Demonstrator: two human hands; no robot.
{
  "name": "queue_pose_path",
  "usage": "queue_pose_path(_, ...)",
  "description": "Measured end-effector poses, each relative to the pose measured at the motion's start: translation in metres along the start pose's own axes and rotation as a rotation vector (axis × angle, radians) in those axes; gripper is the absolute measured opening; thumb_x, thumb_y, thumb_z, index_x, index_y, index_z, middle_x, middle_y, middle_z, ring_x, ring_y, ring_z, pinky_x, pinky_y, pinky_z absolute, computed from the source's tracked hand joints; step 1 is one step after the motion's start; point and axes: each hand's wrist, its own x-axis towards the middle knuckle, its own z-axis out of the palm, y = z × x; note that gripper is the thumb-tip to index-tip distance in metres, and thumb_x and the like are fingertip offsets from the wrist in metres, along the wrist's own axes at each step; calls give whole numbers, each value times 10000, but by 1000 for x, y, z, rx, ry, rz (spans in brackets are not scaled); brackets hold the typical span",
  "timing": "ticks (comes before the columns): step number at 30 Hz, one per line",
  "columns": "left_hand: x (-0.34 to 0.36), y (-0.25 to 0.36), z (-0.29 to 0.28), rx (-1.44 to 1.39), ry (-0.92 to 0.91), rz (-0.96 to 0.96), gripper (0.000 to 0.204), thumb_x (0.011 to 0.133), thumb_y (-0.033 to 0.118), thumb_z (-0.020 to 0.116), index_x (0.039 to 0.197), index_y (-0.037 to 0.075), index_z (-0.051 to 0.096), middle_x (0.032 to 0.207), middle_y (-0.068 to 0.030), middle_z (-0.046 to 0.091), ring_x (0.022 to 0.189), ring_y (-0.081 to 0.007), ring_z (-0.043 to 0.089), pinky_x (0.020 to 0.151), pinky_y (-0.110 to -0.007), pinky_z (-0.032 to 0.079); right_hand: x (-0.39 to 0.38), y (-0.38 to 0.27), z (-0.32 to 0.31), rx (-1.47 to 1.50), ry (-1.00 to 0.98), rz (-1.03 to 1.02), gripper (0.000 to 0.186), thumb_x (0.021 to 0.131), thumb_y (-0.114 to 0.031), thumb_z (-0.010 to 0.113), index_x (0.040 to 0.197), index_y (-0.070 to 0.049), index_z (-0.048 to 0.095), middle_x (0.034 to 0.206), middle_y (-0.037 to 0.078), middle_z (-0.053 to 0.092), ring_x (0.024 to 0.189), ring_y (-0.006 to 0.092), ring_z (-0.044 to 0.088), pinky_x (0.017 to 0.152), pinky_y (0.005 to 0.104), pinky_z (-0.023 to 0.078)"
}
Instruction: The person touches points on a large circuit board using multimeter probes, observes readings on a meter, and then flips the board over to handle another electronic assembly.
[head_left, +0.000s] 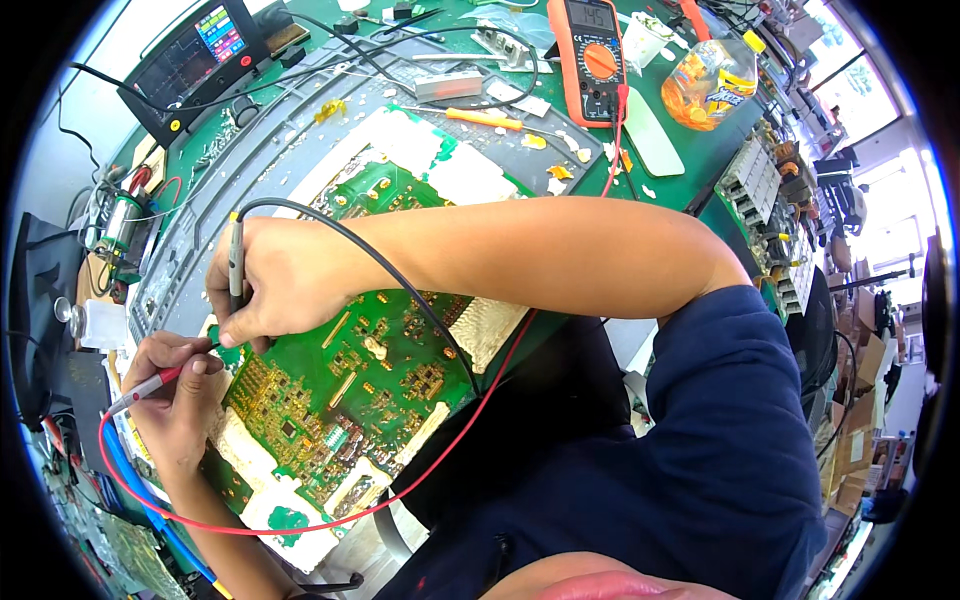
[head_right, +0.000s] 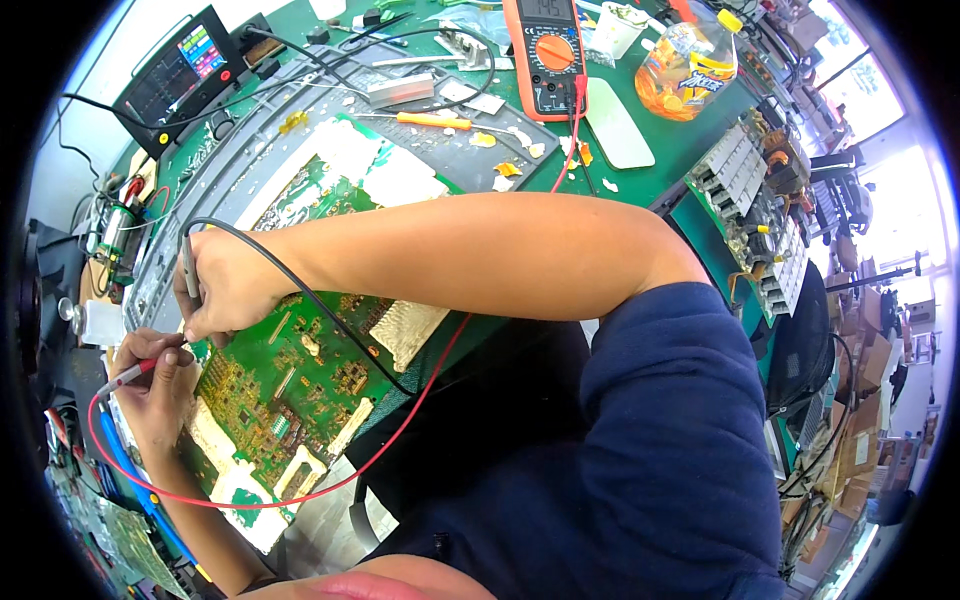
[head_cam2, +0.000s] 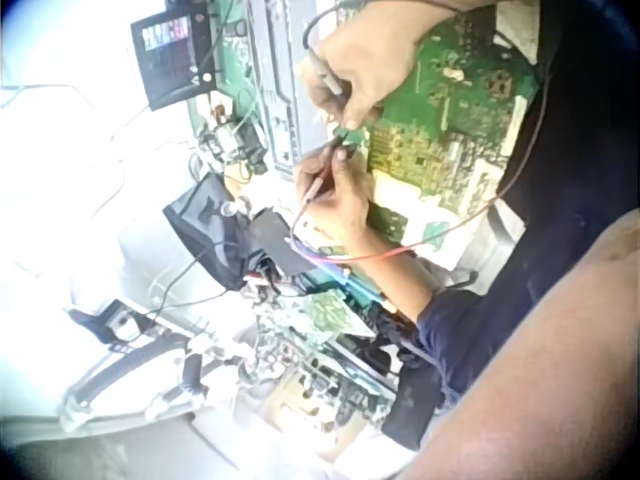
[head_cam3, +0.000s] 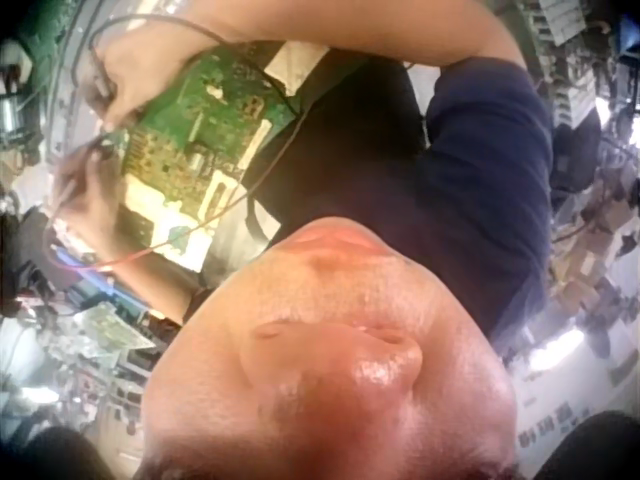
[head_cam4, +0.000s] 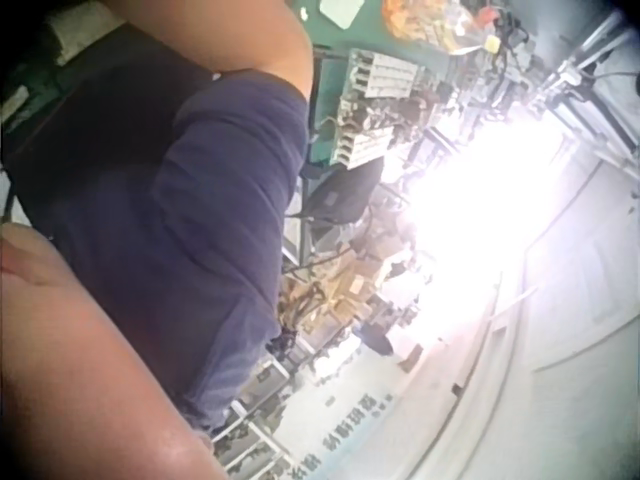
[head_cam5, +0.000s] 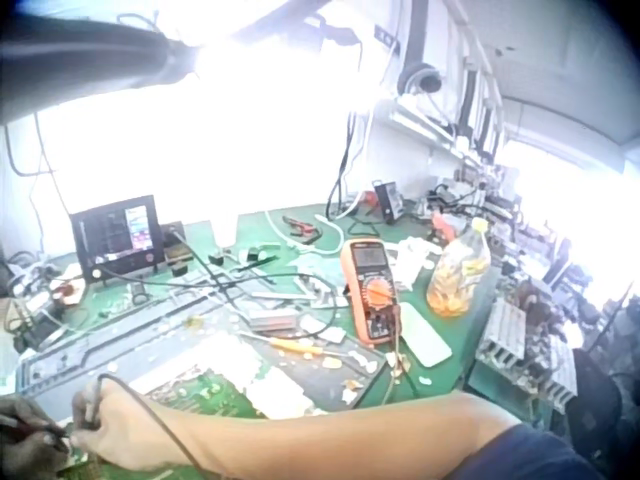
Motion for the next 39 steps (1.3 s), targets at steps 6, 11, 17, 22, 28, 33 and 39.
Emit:
queue_pose_path(6, 0, -5, -3, -40, -15, 4, 133, 948, -39, 683, 996, -3, 564, 996, -110, 624, 819, -146, 618, 743, -272, 490, -2, 0, -1, 30, 0, 22, 148, 907, -87, 742, 865, 45, 693, 765, 129, 735, 697, 163, 741, 593, 296, 564)
queue_pose_path(11, 0, 2, 4, 30, 37, 22, 102, 938, -23, 694, 944, -21, 592, 931, -102, 645, 770, -124, 604, 726, -259, 508, 1, -2, 0, -11, -38, 37, 147, 911, -89, 737, 883, 50, 700, 767, 129, 737, 698, 160, 739, 604, 298, 567)
queue_pose_path(17, 4, 13, 7, 161, 40, -5, 85, 926, 30, 737, 966, 3, 668, 870, -54, 673, 792, -110, 614, 696, -249, 488, -5, -11, -6, -185, 20, 7, 242, 900, -195, 769, 932, 41, 727, 774, 132, 759, 698, 170, 743, 647, 301, 591)
queue_pose_path(22, 16, 6, -7, -85, 198, 160, 97, 989, 66, 658, 1021, -26, 646, 1184, -210, 708, 1020, -250, 697, 870, -340, 514, -7, -16, -21, -235, 278, -14, 250, 936, -272, 728, 911, -24, 747, 725, 61, 717, 653, 117, 674, 603, 265, 531)
queue_pose_path(28, 12, -10, -8, -57, 10, 169, 202, 944, -18, 689, 1140, -62, 661, 1221, -230, 701, 1114, -294, 714, 981, -369, 571, 3, -24, -13, -41, 347, 173, 210, 974, -133, 692, 1054, 60, 717, 891, 83, 755, 744, 84, 665, 655, 217, 530)
queue_pose_path(33, 11, -1, -3, 54, 86, 102, 168, 932, 9, 723, 1080, -57, 675, 1107, -201, 737, 1019, -238, 726, 899, -334, 585, -3, -31, -6, -147, 240, 150, 249, 961, -135, 659, 1071, 81, 716, 881, 97, 756, 756, 108, 683, 673, 236, 544)
queue_pose_path(39, 12, 2, 9, 29, 189, 44, 146, 895, 26, 779, 975, -59, 691, 969, -183, 769, 884, -186, 738, 805, -314, 599, -3, -27, -10, -180, 204, 177, 252, 957, -129, 646, 1044, 96, 717, 815, 111, 752, 710, 124, 690, 647, 248, 554)
